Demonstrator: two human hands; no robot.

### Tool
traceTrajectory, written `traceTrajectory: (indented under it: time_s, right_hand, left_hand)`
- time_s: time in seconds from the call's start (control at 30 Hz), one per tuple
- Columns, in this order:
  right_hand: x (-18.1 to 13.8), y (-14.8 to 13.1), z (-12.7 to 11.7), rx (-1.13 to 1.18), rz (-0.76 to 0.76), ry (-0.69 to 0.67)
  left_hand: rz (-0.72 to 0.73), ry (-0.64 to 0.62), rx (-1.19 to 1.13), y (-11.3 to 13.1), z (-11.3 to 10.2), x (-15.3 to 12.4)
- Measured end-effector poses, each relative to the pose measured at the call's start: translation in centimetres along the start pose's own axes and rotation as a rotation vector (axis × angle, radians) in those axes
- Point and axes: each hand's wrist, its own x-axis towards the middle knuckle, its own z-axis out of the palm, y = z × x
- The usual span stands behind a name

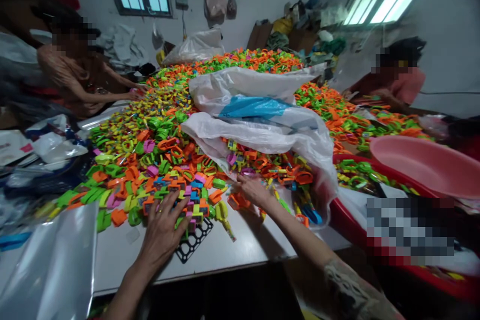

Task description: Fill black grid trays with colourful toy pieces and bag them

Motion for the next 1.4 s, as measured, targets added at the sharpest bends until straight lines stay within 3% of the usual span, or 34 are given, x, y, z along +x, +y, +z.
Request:
traceTrajectory:
  time_s: [0.1, 0.2, 0.27, 0.33, 0.43, 0.53, 0.67, 0.77, 0.87, 0.97, 1.07, 1.17, 1.27, 1.33, 1.4]
  right_hand:
    - [0.4, 1.2, -0.2, 0.026, -0.065, -0.018]
    - [-1.5, 0.9, -0.5, 0.181, -0.059, 0.220]
    - [-3.5, -1.3, -0.2, 0.441, 0.000, 0.434]
    - [-5.5, -5.4, 0.9, 0.814, 0.073, 0.525]
    - [-7.0, -12.8, 4.0, 1.348, 0.113, 0.370]
    - [-6.9, -17.5, 7.0, 1.569, 0.173, 0.125]
    - [-5.8, -18.8, 8.5, 1.504, 0.219, 0.161]
    - [-5.9, -19.0, 8.2, 1.346, 0.079, 0.207]
    - [-6.3, -19.0, 8.4, 1.044, -0.109, 0.298]
    - [-5.1, -18.6, 9.4, 0.886, -0.173, 0.299]
    - [-3.7, -18.9, 9.8, 0.818, -0.184, 0.278]
    - [-3.3, -19.3, 9.8, 0.833, -0.204, 0.311]
    - [-3.7, -18.0, 10.0, 0.910, -0.252, 0.320]
    - [-4.2, -15.8, 9.8, 0.930, -0.186, 0.316]
    - [-5.1, -13.3, 9.1, 0.877, 0.016, 0.329]
  left_hand:
    - [-0.019, -0.016, -0.015, 0.4, -0.4, 0.0]
    - [-0.054, -0.055, -0.041, 0.8, -0.7, 0.1]
    - [-0.072, -0.062, -0.045, 0.9, -0.8, 0.2]
    - [-0.077, -0.054, -0.040, 1.0, -0.8, 0.1]
    - [-0.073, -0.046, -0.038, 1.1, -1.0, 0.0]
    - [-0.069, -0.054, -0.060, 1.1, -1.1, 0.0]
    - [-0.086, -0.044, -0.094, 1.0, -0.8, 0.1]
    - [-0.127, -0.030, -0.095, 1.5, -1.1, 0.0]
    - [-0.149, -0.065, -0.142, 2.0, -1.7, 0.0]
    - [-0.161, -0.047, -0.218, 1.8, -2.5, 0.0]
    - [-0.203, 0.075, -0.342, 2.1, -3.7, -0.7]
    - [-0.098, 0.144, -0.316, 3.0, -3.6, -2.3]
    - [0.067, 0.128, -0.113, 3.2, -1.8, -3.5]
    - [0.089, 0.159, -0.036, 2.9, -0.6, -4.0]
    - [0.101, 0.204, -0.051, 2.8, -0.1, -4.2]
